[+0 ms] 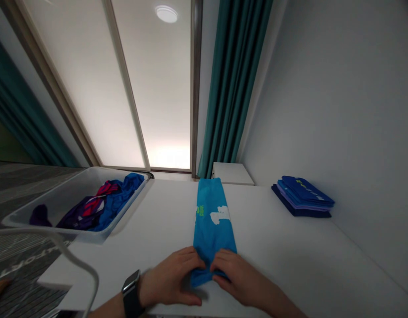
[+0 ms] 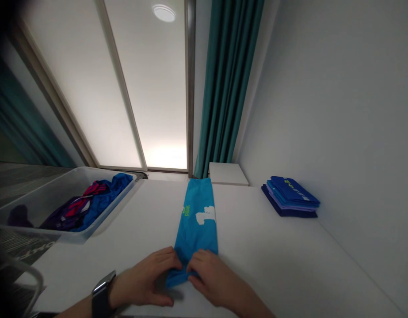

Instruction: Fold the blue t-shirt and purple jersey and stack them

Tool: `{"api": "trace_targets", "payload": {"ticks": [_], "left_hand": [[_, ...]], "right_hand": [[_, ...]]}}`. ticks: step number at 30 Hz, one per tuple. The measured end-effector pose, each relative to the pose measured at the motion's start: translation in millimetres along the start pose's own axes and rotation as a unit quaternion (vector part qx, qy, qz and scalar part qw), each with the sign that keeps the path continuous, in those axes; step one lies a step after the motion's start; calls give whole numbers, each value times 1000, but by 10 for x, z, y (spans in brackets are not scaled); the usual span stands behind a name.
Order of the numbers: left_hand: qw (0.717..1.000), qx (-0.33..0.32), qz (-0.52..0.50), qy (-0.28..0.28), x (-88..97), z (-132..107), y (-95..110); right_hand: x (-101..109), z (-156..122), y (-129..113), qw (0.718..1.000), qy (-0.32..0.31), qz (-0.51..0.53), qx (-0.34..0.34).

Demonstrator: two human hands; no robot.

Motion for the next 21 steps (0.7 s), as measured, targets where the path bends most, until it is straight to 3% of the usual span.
{"api": "trace_targets", "payload": {"ticks": [3, 7, 15, 21], "left_hand": [[1000, 8, 21, 11, -35, 26, -34], [998, 38, 0, 46, -59, 58, -72], [988, 105, -60, 99, -5, 89, -94], [982, 142, -71, 106, 27, 123, -126]], "right_hand": [[203, 135, 28, 997, -39, 68, -27], [294, 220, 44, 992, -59, 100, -45], [204, -48, 59, 998, 4, -7, -65], [113, -69, 82, 995, 22, -38, -85]]}}
Point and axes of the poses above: each hand's wrist, its own z-axis towards the middle knuckle, its own x-axis out of the back of the hand, y = z × x, the point moved 2 cm from there along z, towards the middle knuckle, and after that the axes turned 12 degrees about -x, right-handed, at the moved point
